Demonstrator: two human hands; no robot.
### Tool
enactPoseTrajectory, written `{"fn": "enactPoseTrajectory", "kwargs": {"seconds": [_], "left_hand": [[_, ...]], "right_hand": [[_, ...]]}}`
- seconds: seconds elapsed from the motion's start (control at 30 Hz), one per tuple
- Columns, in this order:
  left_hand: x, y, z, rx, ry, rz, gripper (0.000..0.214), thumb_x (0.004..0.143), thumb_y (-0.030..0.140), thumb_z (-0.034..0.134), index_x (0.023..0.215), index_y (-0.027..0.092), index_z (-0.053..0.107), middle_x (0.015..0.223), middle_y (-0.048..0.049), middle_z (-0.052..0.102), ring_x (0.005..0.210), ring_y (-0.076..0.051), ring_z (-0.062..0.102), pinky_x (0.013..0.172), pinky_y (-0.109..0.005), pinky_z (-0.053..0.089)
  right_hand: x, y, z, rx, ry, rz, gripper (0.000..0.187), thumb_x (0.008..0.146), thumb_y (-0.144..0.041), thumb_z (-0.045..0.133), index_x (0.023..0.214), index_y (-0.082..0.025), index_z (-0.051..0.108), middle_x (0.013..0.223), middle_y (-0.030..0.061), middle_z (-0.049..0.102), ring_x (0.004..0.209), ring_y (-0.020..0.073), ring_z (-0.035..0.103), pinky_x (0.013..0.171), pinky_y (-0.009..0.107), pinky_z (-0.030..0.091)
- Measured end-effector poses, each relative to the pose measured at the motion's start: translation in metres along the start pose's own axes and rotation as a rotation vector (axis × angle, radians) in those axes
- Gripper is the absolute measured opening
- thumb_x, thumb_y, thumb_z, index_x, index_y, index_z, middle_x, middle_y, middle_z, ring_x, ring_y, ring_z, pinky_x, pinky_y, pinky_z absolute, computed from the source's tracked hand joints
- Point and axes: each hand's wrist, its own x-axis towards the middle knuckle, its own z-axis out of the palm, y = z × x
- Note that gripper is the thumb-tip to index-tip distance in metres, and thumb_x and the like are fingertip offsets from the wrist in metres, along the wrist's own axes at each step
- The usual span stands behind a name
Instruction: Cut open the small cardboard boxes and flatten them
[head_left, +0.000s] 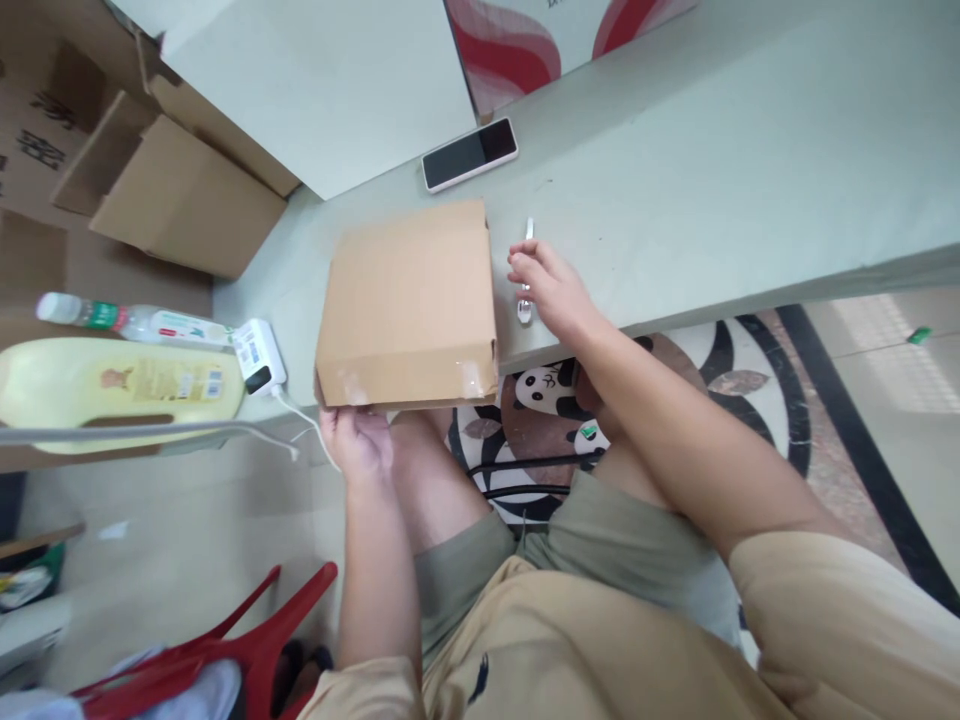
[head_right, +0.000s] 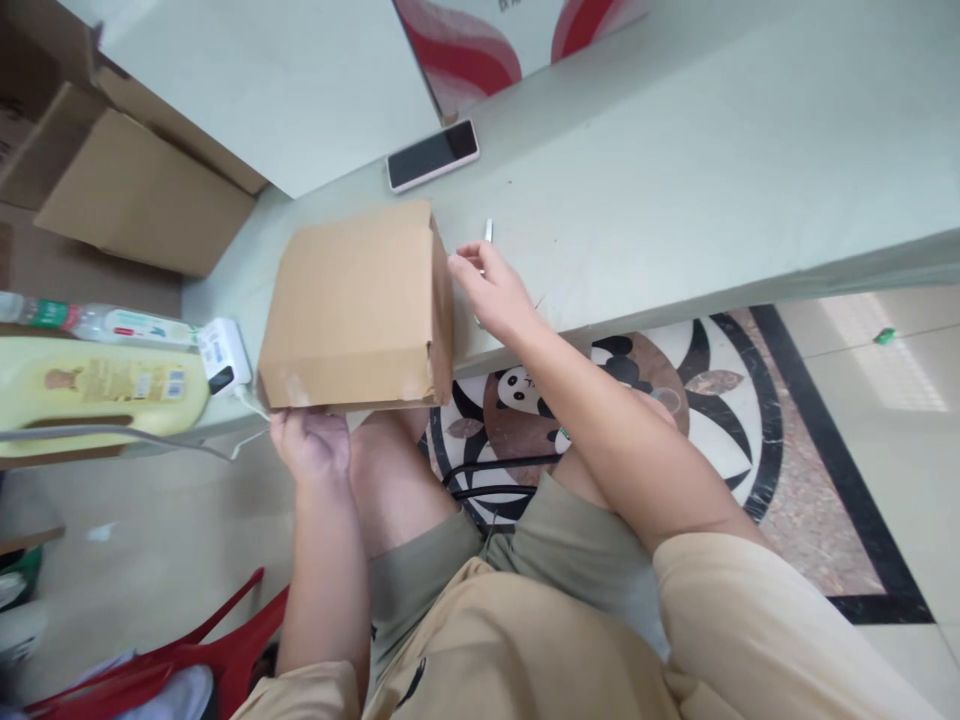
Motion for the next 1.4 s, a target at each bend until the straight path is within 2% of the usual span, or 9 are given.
{"fn": "enactPoseTrajectory", "kwargs": {"seconds": [0.1,0.2,0.37,0.57,0.87,1.1,1.23,1.3,1.4], "left_hand": [[-0.003,0.005,0.001,-0.054,-0.101,0.001,0.03,0.062,0.028,0.068,0.093,0.026,0.072,0.099,0.0005,0.073,0.101,-0.018,0.068,0.078,-0.024,0.056],[-0.005,0.01,-0.001,-0.081,-0.088,-0.108,0.022,0.063,0.04,0.067,0.078,0.023,0.07,0.088,-0.0002,0.071,0.088,-0.018,0.068,0.067,-0.024,0.056],[-0.009,0.016,-0.002,0.019,-0.131,-0.229,0.042,0.067,0.06,0.073,0.087,0.024,0.072,0.098,-0.0029,0.074,0.089,-0.018,0.069,0.068,-0.026,0.059],[-0.007,0.03,-0.008,-0.029,-0.105,-0.386,0.045,0.06,0.056,0.073,0.089,0.021,0.07,0.095,-0.0067,0.074,0.079,-0.021,0.067,0.057,-0.03,0.057],[-0.008,0.028,-0.014,-0.164,-0.102,-0.333,0.052,0.068,0.063,0.064,0.104,0.026,0.067,0.114,-0.0103,0.073,0.118,-0.034,0.063,0.071,-0.037,0.06],[-0.011,0.037,-0.005,-0.125,-0.236,-0.368,0.064,0.065,0.075,0.065,0.109,0.027,0.068,0.125,-0.0114,0.069,0.115,-0.036,0.063,0.062,-0.035,0.059],[-0.008,0.032,-0.001,0.017,-0.218,-0.34,0.057,0.064,0.06,0.08,0.11,0.03,0.071,0.131,-0.0052,0.066,0.106,-0.025,0.065,0.067,-0.029,0.059],[-0.006,0.028,0.0,0.139,-0.237,-0.275,0.063,0.059,0.053,0.088,0.117,0.033,0.07,0.139,-0.0027,0.061,0.116,-0.025,0.063,0.077,-0.029,0.06],[-0.004,0.024,0.0,0.466,-0.309,-0.172,0.074,0.057,0.052,0.092,0.124,0.033,0.07,0.15,-0.0057,0.051,0.14,-0.032,0.05,0.113,-0.043,0.049]], "right_hand": [[0.0,0.003,0.002,0.044,-0.1,0.013,0.051,0.083,-0.056,0.064,0.122,-0.025,0.053,0.138,0.01,0.061,0.119,0.0259,0.063,0.11,0.053,0.048],[-0.002,0.002,0.001,0.033,-0.185,-0.024,0.064,0.083,-0.055,0.064,0.137,-0.025,0.046,0.151,0.013,0.052,0.126,0.0279,0.062,0.112,0.054,0.049],[-0.008,-0.004,-0.001,-0.162,-0.37,-0.204,0.074,0.086,-0.051,0.061,0.153,-0.027,0.041,0.166,0.0079,0.037,0.151,0.0323,0.04,0.124,0.058,0.036],[-0.017,-0.013,0.003,-0.462,-0.516,-0.292,0.079,0.091,-0.056,0.054,0.161,-0.024,0.035,0.171,0.0095,0.026,0.161,0.0323,0.019,0.129,0.062,0.021],[-0.021,-0.006,0.009,-0.756,-0.59,-0.368,0.075,0.089,-0.047,0.057,0.158,-0.022,0.041,0.17,0.0116,0.027,0.158,0.0433,0.022,0.127,0.065,0.022],[-0.02,-0.009,0.009,-0.48,-0.458,-0.314,0.073,0.093,-0.057,0.047,0.153,-0.017,0.04,0.166,0.0169,0.035,0.155,0.0364,0.033,0.124,0.064,0.031],[-0.016,-0.011,0.008,-0.078,-0.368,-0.133,0.078,0.09,-0.067,0.047,0.151,-0.021,0.036,0.165,0.0134,0.039,0.151,0.0317,0.04,0.124,0.058,0.035],[-0.014,-0.013,0.004,0.121,-0.324,-0.012,0.078,0.088,-0.069,0.049,0.148,-0.023,0.036,0.159,0.0118,0.047,0.144,0.0302,0.05,0.12,0.056,0.042],[-0.012,-0.017,-0.003,0.235,-0.232,0.16,0.075,0.08,-0.06,0.065,0.141,-0.024,0.043,0.144,0.0096,0.062,0.125,0.0295,0.065,0.111,0.054,0.051]]}}
